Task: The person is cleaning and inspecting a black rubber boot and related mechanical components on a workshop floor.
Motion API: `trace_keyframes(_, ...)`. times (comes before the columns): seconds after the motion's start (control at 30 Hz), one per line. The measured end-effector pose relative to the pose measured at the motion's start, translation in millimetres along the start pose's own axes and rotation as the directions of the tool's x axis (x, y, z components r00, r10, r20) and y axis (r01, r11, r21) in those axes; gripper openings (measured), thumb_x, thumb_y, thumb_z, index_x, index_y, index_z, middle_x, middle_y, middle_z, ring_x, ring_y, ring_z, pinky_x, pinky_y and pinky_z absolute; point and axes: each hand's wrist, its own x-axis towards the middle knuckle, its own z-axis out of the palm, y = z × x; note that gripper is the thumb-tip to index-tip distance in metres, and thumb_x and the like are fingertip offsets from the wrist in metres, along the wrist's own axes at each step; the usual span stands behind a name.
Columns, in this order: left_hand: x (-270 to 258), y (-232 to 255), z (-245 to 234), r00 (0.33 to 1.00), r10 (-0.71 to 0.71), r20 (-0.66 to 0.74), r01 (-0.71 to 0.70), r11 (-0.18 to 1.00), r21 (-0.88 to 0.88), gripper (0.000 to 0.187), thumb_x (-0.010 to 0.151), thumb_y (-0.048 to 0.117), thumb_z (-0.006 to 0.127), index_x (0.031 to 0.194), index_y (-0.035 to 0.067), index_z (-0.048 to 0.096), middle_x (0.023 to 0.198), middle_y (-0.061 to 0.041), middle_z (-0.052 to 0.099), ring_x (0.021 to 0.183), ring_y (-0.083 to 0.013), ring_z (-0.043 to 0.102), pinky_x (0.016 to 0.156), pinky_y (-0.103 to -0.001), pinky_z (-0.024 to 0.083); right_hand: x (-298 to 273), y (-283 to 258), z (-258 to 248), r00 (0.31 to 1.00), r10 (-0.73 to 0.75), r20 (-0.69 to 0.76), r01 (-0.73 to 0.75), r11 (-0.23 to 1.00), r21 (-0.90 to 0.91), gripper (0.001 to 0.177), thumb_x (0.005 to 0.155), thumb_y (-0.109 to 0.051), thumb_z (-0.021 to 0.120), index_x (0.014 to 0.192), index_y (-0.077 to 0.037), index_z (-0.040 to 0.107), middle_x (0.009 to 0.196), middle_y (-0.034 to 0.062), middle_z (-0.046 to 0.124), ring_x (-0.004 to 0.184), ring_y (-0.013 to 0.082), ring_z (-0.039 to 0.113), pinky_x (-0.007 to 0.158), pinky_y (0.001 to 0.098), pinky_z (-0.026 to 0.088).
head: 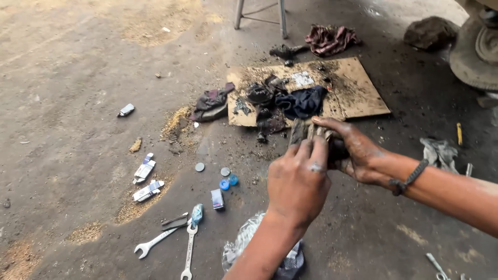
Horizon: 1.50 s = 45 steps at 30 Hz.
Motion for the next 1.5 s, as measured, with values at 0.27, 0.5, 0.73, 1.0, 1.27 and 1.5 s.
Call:
trace_keyframes(0.27, -13, 1, 11, 0.989, 0.093, 0.119, -0.096, 0.995, 0.022, 0.04, 0.076, 0.005, 0.066, 0.116, -0.003, 0.063, 0.097, -0.016, 0.071, 0.085, -0.031, 0.07, 0.068, -0.042, 0.056, 23, 12, -29, 0.999, -0.023, -0.035, 0.025, 0.998, 0.063, 0.04, 0.081, -0.043, 0.073, 0.108, -0.015, 0.07, 0.097, 0.0056, 0.069, 0.082, 0.0181, 0.068, 0.07, 0.0343, 0.061)
trace_keyframes(0.5, -9, 4, 8, 0.999, 0.039, 0.031, -0.04, 0.999, 0.006, 0.037, 0.077, 0.005, 0.065, 0.113, -0.003, 0.065, 0.094, -0.015, 0.069, 0.085, -0.0306, 0.069, 0.069, -0.041, 0.056, 22, 15, -30, 0.995, -0.032, -0.098, 0.041, 0.995, 0.088, 0.043, 0.084, -0.048, 0.069, 0.109, -0.013, 0.067, 0.097, 0.0068, 0.07, 0.086, 0.0174, 0.069, 0.075, 0.0315, 0.061)
trace_keyframes(0.73, 3, 12, 19, 0.999, 0.046, 0.016, -0.047, 0.994, 0.097, 0.038, 0.078, 0.006, 0.066, 0.114, -0.005, 0.065, 0.092, -0.015, 0.068, 0.082, -0.0304, 0.069, 0.064, -0.041, 0.055, -2, 6, -11, 0.994, -0.091, -0.058, 0.095, 0.993, 0.068, 0.037, 0.087, -0.048, 0.065, 0.105, -0.015, 0.063, 0.098, 0.0056, 0.068, 0.089, 0.0181, 0.068, 0.084, 0.0353, 0.06)
trace_keyframes(1.0, -4, 10, 22, 0.995, 0.099, 0.016, -0.1, 0.993, 0.062, 0.036, 0.081, 0.006, 0.066, 0.115, -0.005, 0.064, 0.096, -0.014, 0.069, 0.084, -0.0281, 0.07, 0.068, -0.04, 0.056, -2, 0, -13, 0.993, -0.105, -0.049, 0.106, 0.994, 0.037, 0.032, 0.088, -0.042, 0.064, 0.105, -0.014, 0.067, 0.095, 0.0045, 0.069, 0.084, 0.0164, 0.067, 0.074, 0.0323, 0.057)
trace_keyframes(1.27, 0, 13, 20, 0.999, 0.043, 0.034, -0.046, 0.993, 0.108, 0.036, 0.079, 0.006, 0.065, 0.113, -0.003, 0.065, 0.092, -0.013, 0.068, 0.084, -0.0284, 0.069, 0.067, -0.04, 0.055, 4, 6, -21, 0.991, -0.126, -0.045, 0.128, 0.99, 0.059, 0.034, 0.09, -0.04, 0.064, 0.109, -0.012, 0.061, 0.094, 0.0044, 0.067, 0.085, 0.0169, 0.067, 0.074, 0.0307, 0.06)
trace_keyframes(1.5, 9, 13, 21, 0.996, 0.057, 0.067, -0.064, 0.993, 0.099, 0.037, 0.081, 0.007, 0.064, 0.116, -0.004, 0.065, 0.092, -0.014, 0.069, 0.082, -0.0292, 0.069, 0.065, -0.04, 0.055, 13, 7, -24, 0.995, -0.097, -0.031, 0.099, 0.993, 0.066, 0.026, 0.091, -0.037, 0.064, 0.106, -0.015, 0.068, 0.094, -0.0014, 0.066, 0.086, 0.0111, 0.062, 0.076, 0.0304, 0.055)
